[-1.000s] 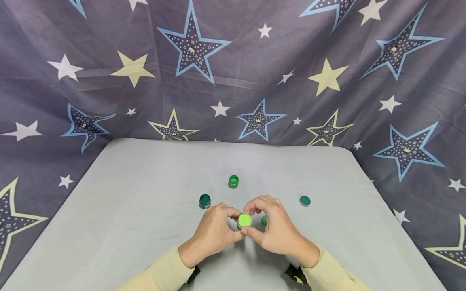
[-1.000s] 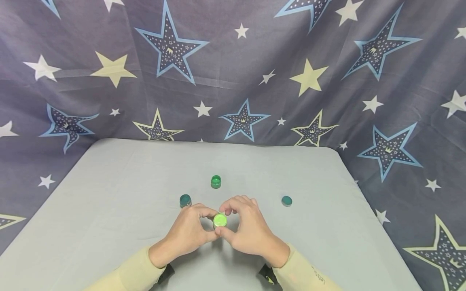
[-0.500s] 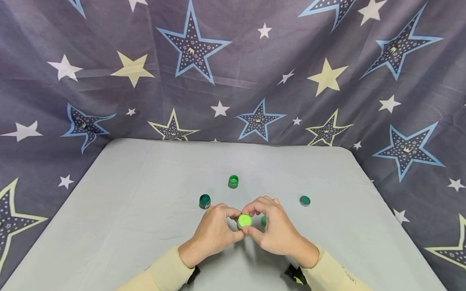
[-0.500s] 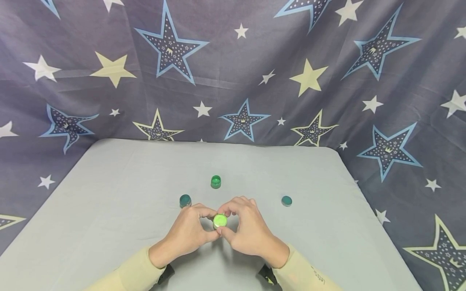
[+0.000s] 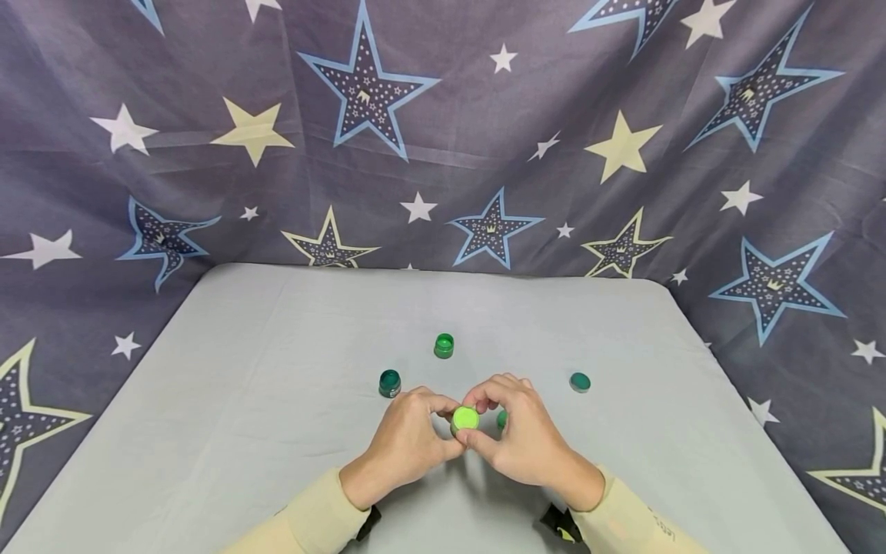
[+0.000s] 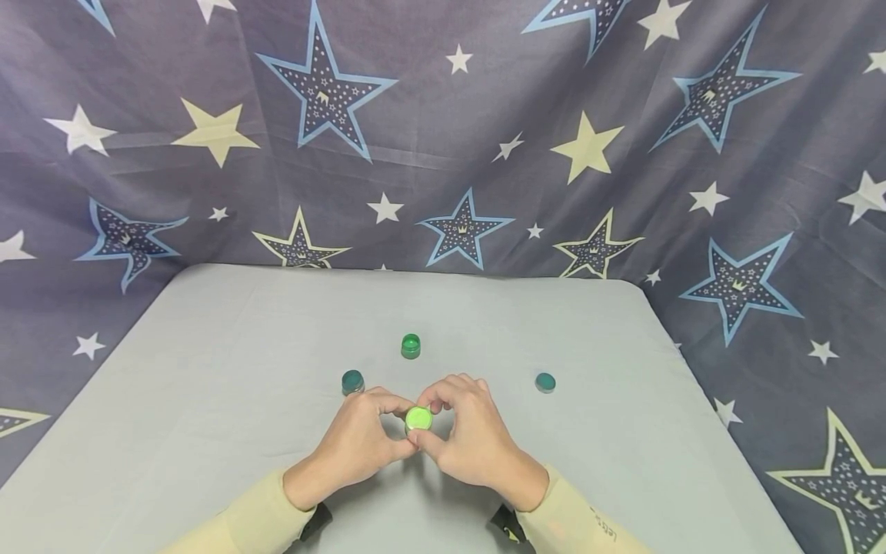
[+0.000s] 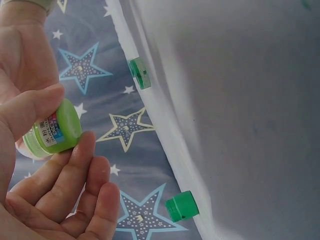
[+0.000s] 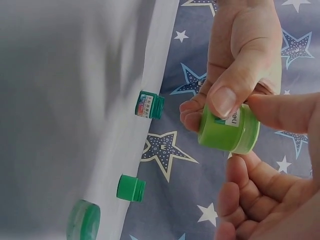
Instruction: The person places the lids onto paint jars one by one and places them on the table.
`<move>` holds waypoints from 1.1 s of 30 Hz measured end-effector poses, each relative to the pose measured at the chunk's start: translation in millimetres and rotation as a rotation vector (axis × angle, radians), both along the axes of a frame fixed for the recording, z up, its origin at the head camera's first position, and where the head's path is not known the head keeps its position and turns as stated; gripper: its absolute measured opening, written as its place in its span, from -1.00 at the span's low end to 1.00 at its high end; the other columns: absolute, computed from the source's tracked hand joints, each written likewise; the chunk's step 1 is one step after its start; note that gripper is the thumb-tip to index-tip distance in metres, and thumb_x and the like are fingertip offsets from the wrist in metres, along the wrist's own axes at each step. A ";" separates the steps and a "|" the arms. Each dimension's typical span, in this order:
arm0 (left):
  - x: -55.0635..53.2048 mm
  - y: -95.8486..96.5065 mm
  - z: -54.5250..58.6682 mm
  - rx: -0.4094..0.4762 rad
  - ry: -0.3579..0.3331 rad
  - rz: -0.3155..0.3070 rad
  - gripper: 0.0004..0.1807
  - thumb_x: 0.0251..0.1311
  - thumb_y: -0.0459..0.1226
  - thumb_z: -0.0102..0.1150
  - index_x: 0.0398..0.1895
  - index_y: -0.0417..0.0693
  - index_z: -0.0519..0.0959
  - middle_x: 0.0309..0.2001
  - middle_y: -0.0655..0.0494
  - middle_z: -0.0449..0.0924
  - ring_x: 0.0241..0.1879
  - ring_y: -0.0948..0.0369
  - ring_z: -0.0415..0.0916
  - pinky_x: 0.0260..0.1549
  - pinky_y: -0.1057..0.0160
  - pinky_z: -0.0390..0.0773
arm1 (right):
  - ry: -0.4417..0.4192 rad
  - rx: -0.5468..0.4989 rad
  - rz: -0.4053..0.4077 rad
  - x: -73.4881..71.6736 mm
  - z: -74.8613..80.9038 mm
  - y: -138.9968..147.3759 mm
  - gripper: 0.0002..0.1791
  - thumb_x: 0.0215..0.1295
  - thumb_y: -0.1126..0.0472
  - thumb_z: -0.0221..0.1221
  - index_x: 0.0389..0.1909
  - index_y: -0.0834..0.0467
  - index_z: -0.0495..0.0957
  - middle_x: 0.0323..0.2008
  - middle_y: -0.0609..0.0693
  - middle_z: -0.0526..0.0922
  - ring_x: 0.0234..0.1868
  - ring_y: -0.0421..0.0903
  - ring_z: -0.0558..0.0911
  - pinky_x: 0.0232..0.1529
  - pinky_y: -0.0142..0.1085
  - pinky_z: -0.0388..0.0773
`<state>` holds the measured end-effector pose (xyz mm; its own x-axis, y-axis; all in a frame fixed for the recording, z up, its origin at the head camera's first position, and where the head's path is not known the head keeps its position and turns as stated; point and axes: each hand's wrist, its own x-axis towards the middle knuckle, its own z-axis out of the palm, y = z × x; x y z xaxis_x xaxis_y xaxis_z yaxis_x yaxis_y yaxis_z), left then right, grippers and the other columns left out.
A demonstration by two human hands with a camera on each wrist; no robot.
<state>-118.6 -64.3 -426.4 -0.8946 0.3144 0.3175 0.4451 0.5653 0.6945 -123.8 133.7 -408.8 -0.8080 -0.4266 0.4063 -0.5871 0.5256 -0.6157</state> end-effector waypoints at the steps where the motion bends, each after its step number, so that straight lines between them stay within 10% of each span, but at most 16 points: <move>1: 0.0 0.1 0.0 0.000 0.002 0.000 -0.74 -0.17 -0.27 0.66 -0.35 0.10 0.79 -0.42 0.40 0.68 -0.29 0.19 0.61 -0.24 0.26 0.48 | 0.004 0.000 -0.001 -0.1 -0.2 -0.2 -0.62 -0.04 0.19 0.61 -0.25 -0.08 0.64 -0.35 -0.30 0.56 -0.24 -0.28 0.48 -0.08 -0.07 0.28; 33: -0.8 -0.4 -0.2 -0.008 0.010 0.006 -0.73 -0.08 -0.25 0.64 -0.25 0.05 0.81 -0.32 0.32 0.74 -0.23 0.20 0.63 -0.21 0.23 0.54 | 0.058 0.006 -0.020 -1.1 0.0 0.0 -0.68 0.07 0.07 0.55 -0.20 0.02 0.69 -0.39 -0.25 0.58 -0.27 -0.29 0.46 -0.19 -0.19 0.26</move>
<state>-119.4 -64.7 -426.5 -0.8931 0.3119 0.3242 0.4490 0.5732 0.6855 -125.0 133.7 -408.9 -0.7918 -0.4130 0.4499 -0.6108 0.5413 -0.5779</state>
